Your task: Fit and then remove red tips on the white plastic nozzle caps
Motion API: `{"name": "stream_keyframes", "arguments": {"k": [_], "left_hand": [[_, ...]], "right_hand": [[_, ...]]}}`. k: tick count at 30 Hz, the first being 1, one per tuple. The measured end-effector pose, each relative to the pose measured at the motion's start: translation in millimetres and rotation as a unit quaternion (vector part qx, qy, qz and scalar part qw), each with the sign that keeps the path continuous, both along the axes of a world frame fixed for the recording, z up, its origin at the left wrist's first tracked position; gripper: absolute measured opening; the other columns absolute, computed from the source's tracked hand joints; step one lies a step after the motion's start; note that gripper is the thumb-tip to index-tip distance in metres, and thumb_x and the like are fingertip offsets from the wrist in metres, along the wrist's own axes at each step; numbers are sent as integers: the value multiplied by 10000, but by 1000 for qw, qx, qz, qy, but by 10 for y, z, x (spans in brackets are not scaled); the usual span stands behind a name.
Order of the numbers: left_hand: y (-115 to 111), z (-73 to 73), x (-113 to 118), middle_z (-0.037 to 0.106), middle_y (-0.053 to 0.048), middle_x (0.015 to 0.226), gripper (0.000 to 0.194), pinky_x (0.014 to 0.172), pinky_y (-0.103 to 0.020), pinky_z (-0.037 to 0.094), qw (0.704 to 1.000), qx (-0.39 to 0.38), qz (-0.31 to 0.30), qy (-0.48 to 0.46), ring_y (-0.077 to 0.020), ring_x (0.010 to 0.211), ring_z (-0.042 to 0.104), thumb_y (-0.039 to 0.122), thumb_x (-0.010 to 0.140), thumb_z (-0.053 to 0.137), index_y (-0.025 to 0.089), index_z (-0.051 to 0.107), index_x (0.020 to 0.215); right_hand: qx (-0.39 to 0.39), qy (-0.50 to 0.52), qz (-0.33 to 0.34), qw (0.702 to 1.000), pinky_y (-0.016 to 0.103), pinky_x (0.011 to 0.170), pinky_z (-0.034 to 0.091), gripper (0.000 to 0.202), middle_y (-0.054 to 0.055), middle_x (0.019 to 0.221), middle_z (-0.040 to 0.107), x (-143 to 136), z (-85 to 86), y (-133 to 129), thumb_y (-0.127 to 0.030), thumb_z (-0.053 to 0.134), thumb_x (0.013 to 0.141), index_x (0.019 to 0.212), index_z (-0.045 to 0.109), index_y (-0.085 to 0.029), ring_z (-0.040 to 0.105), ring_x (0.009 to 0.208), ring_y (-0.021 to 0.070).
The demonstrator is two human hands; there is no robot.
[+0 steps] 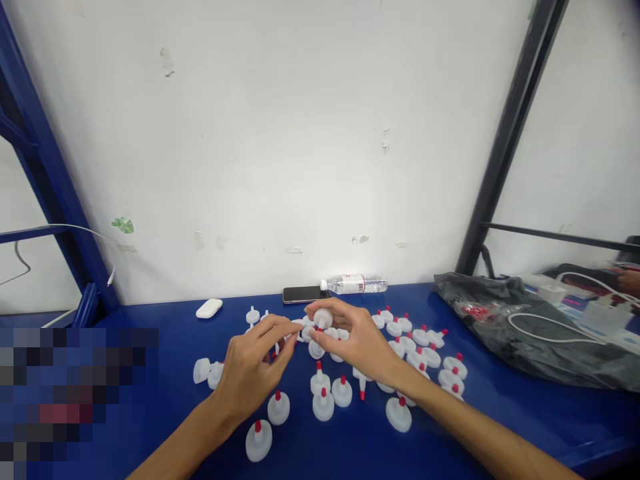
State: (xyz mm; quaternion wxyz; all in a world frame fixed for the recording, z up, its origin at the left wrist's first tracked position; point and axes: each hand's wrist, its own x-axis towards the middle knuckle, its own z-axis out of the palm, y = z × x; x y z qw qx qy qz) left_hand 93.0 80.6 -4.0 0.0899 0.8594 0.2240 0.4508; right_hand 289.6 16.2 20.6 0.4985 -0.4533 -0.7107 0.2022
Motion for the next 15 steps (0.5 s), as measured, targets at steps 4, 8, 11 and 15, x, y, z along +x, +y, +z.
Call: {"name": "stream_keyframes", "arguments": {"k": [4,8,11,15], "left_hand": [[132,44,-92,702,-28,1003,194,676,-295,510,989,96,94,61,-180,852,657,224,954,517,256,690,1037],[223,83,-146,697,-46,981,217,771,-350,508,979,108,147,91,-246,986,609,228,954,488,246,684,1043],[264,81,-147,696,-53,995,242,795,-377,511,983,76,138,92,-270,1010,588,235,944,480,249,692,1061],[302,36,-145,690,-67,1027,256,853,-408,518,987,30,109,115,-284,1057,567,272,949,478,231,706,1058]], "right_hand": [[-14,51,-49,997,289,752,574,279,41,950,735,114,16,87,-284,727,786,1051,738,-198,682,815,180],[-70,98,-56,991,229,486,466,319,24,757,705,211,20,152,-345,760,755,1022,761,-171,554,530,109],[-77,92,-58,991,216,426,363,316,-21,598,618,265,31,177,-372,758,768,1013,757,-171,435,445,81],[-52,44,-72,995,224,486,405,287,7,733,680,361,14,231,-453,674,861,969,716,-190,500,517,98]]}}
